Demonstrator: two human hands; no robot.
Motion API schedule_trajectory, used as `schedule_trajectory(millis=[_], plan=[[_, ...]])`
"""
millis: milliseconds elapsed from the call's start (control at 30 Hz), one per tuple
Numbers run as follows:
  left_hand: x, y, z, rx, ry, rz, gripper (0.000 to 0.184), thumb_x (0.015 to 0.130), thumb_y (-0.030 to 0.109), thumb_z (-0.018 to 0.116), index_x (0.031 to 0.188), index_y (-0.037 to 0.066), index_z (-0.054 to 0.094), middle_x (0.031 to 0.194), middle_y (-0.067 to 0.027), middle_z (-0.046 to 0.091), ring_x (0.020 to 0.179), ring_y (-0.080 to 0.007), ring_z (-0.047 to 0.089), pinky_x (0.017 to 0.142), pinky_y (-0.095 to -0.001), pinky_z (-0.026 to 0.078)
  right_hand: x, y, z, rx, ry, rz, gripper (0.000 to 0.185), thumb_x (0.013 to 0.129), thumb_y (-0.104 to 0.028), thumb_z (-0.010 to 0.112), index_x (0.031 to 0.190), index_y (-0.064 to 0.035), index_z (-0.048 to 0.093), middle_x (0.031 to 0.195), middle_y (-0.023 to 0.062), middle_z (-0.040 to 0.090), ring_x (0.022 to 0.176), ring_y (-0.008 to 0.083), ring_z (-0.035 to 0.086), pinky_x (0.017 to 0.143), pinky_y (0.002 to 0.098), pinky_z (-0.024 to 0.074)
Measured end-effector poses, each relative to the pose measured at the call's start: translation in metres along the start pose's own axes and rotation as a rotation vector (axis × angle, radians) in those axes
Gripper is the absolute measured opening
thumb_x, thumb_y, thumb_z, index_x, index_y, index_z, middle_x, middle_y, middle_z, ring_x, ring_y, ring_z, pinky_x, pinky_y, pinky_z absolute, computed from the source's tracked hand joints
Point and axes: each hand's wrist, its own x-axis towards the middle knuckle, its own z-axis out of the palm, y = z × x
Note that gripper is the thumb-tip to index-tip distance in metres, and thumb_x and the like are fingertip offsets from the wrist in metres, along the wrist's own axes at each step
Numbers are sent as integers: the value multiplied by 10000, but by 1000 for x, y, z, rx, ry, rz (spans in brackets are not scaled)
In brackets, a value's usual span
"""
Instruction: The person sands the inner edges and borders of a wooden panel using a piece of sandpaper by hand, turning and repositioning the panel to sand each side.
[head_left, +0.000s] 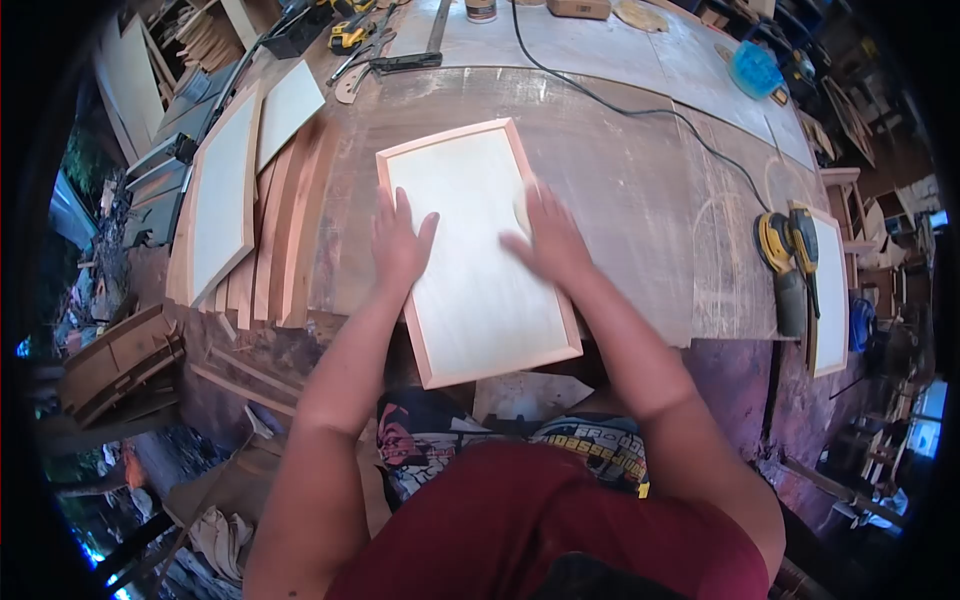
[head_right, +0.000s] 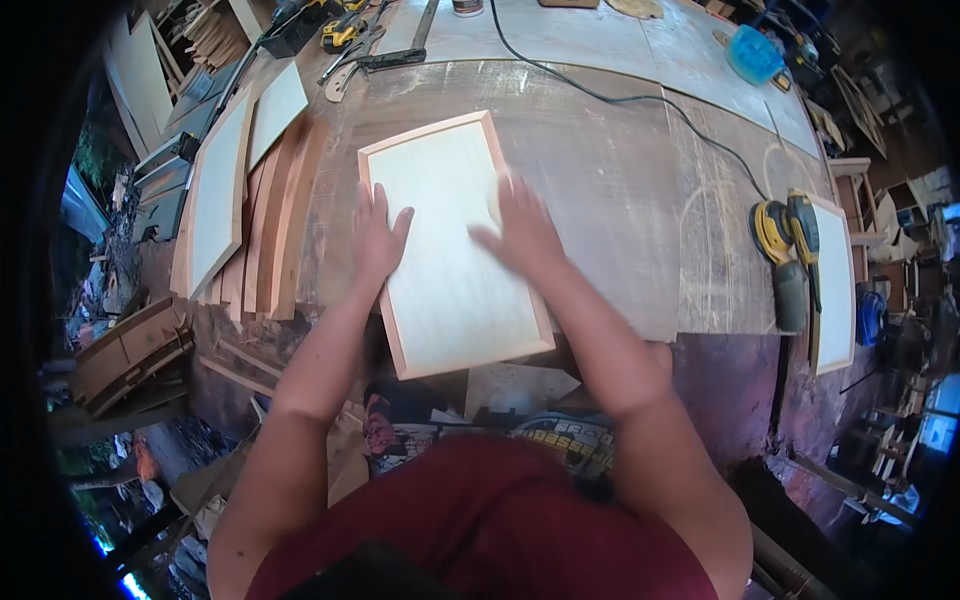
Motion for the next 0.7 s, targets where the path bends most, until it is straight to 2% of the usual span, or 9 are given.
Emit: schedule_trajectory(millis=[67,100,133,267,400,467,567,700], plan=[[2,-4,3,-25,-18,-26,797,951,509,577,1522,3,344,1604,-267,237,1475,-391,282,1196,-525,242,17,-42,-7,-770,-137,279,982,922,-593,566,1562,37,171,1640,203,201,1527,342,169,1246,451,131],[26,7,-14,-2,96,36,797,951,509,577,1522,3,344,1604,-267,237,1475,-391,282,1196,-525,242,51,-62,-20,-778,-40,185,982,922,-593,566,1562,37,171,1640,203,201,1527,342,169,1246,451,131],[14,9,-11,-5,81,13,792,955,510,567,1518,-1,348,1600,-269,244,1473,-392,284,1197,-520,242,56,-65,-20,-755,-53,217,982,920,-593,565,1558,44,175,1634,219,203,1526,345,170,1244,455,135],[-6,12,-3,16,86,-44,799,957,558,536,1525,25,353,1612,-228,251,1470,-385,296,1201,-531,221,-1,-74,-18,-710,-70,240,982,921,-596,561,1551,56,182,1623,253,201,1525,359,165,1239,461,147],[0,10,1,81,98,-97,808,952,605,516,1540,76,352,1623,-179,261,1467,-373,310,1193,-564,210,-146,-107,-24,-704,-155,187,966,923,-558,590,1538,72,191,1618,279,181,1519,394,161,1233,494,151],[-1,13,-4,102,72,-113,813,950,615,510,1543,82,348,1623,-172,264,1467,-372,310,1193,-566,209,-212,-139,-25,-715,-198,243,957,910,-502,635,1531,79,195,1609,298,181,1509,424,167,1220,527,168],[5,12,0,140,44,-115,823,947,632,499,1549,93,341,1627,-158,265,1468,-371,310,1193,-567,207,-230,-142,-23,-683,-160,241,956,909,-519,626,1525,80,209,1602,302,198,1503,436,177,1220,523,171],[9,9,1,138,45,-121,834,945,648,482,1557,102,328,1637,-144,248,1479,-365,291,1198,-564,197,-165,-119,-21,-730,-129,227,933,940,-517,593,1533,77,185,1600,301,203,1509,403,184,1229,479,171]])
